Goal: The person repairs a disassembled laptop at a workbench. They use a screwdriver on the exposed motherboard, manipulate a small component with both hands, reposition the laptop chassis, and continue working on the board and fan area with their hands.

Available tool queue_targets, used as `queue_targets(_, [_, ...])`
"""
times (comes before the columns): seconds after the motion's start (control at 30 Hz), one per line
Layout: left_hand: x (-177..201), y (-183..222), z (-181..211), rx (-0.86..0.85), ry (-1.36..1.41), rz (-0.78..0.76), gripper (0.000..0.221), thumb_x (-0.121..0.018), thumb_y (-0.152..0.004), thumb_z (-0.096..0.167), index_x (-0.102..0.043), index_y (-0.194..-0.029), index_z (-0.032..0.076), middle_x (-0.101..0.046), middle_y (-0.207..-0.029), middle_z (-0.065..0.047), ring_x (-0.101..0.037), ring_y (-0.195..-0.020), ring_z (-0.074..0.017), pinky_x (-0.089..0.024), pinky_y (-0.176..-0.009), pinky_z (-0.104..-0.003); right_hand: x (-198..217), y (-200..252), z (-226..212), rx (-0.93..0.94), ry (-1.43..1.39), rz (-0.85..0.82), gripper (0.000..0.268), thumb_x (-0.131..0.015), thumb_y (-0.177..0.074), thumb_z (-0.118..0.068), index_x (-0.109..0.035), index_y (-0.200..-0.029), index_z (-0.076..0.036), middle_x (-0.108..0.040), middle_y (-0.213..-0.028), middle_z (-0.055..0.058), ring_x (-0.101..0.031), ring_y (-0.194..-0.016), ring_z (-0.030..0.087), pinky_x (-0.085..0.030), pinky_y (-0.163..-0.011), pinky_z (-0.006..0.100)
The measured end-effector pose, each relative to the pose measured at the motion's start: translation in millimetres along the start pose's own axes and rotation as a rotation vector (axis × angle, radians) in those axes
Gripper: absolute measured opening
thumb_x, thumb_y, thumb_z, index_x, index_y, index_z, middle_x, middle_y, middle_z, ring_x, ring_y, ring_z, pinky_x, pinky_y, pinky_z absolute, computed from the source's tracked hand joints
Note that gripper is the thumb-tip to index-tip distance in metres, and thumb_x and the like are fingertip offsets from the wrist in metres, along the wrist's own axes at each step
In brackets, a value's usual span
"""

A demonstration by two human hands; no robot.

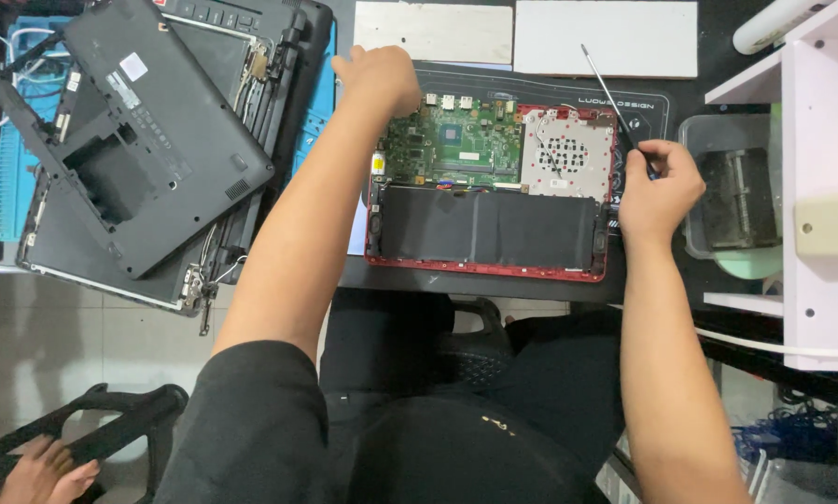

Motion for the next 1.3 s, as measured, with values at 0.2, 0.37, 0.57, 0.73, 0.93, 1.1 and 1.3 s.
queue_targets(0.2, [9, 14, 16, -0.030, 0.030, 0.117, 0.036, -0.072, -0.073, 0.018, -0.073, -0.108, 0.009, -0.069, -0.117, -0.014, -0.050, -0.124, -0.0380, -0.030, -0.100, -0.060, -2, 0, 9, -0.023, -0.058, -0.002, 0.009, -0.077, -0.093, 0.004, -0.072, -0.100, 0.002, -0.070, -0.090, 0.004, -0.063, -0.081, 0.010, -0.052, -0.074, 0.026])
queue_targets(0.37, [13, 25, 23, -0.036, 0.045, 0.222, 0.033, -0.072, -0.075, 0.022, -0.074, -0.104, 0.008, -0.071, -0.115, -0.015, -0.053, -0.122, -0.0376, -0.031, -0.103, -0.059, -4, 0, 14, -0.031, -0.084, -0.007, 0.010, -0.077, -0.094, 0.004, -0.072, -0.101, 0.001, -0.070, -0.091, 0.003, -0.063, -0.081, 0.009, -0.052, -0.075, 0.026])
queue_targets(0.57, [8, 24, 11, 0.013, 0.149, 0.220, 0.037, -0.077, -0.069, 0.019, -0.073, -0.105, 0.009, -0.071, -0.113, -0.016, -0.053, -0.123, -0.0384, -0.029, -0.103, -0.063, -3, 0, 8, -0.026, -0.078, -0.016, 0.010, -0.076, -0.094, 0.005, -0.071, -0.101, 0.001, -0.070, -0.092, 0.003, -0.064, -0.082, 0.009, -0.052, -0.075, 0.026])
queue_targets(0.73, [12, 49, -8, 0.009, 0.296, 0.174, 0.031, -0.078, -0.079, 0.028, -0.076, -0.100, 0.006, -0.072, -0.114, -0.013, -0.055, -0.125, -0.0358, -0.030, -0.105, -0.067, -3, 0, 7, -0.013, -0.060, -0.009, 0.010, -0.077, -0.094, 0.005, -0.071, -0.101, 0.002, -0.070, -0.092, 0.003, -0.063, -0.081, 0.009, -0.052, -0.074, 0.026])
queue_targets(0.93, [9, 108, -15, -0.370, 0.376, 0.339, 0.033, -0.073, -0.085, 0.027, -0.078, -0.116, 0.017, -0.063, -0.130, -0.009, -0.051, -0.130, -0.0321, -0.037, -0.106, -0.051, -3, 2, 14, -0.073, -0.091, -0.029, 0.010, -0.077, -0.094, 0.005, -0.071, -0.101, 0.002, -0.068, -0.088, 0.002, -0.061, -0.079, 0.008, -0.050, -0.073, 0.024])
queue_targets(1.1, [11, 151, -11, -0.599, 0.197, 0.677, 0.052, -0.078, -0.088, 0.040, -0.069, -0.128, 0.008, -0.054, -0.139, -0.014, -0.043, -0.134, -0.0374, -0.033, -0.106, -0.055, -2, 3, 17, -0.059, -0.135, -0.027, 0.011, -0.076, -0.095, 0.007, -0.071, -0.104, 0.001, -0.068, -0.093, 0.001, -0.061, -0.083, 0.007, -0.050, -0.075, 0.024])
queue_targets(1.3, [-5, 146, -23, -0.573, 0.445, 0.667, 0.051, -0.077, -0.089, 0.038, -0.070, -0.131, 0.010, -0.050, -0.150, -0.013, -0.043, -0.139, -0.0372, -0.034, -0.114, -0.050, 1, 6, 18, -0.084, -0.136, -0.031, 0.012, -0.077, -0.097, 0.006, -0.071, -0.107, 0.002, -0.069, -0.096, 0.002, -0.062, -0.084, 0.008, -0.051, -0.076, 0.024])
Point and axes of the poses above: each hand's wrist, its own y-axis away from the middle knuckle, its own x-axis out of the back of the hand, z = x × y, the point moved 6 cm from there along -y, towards the middle knuckle
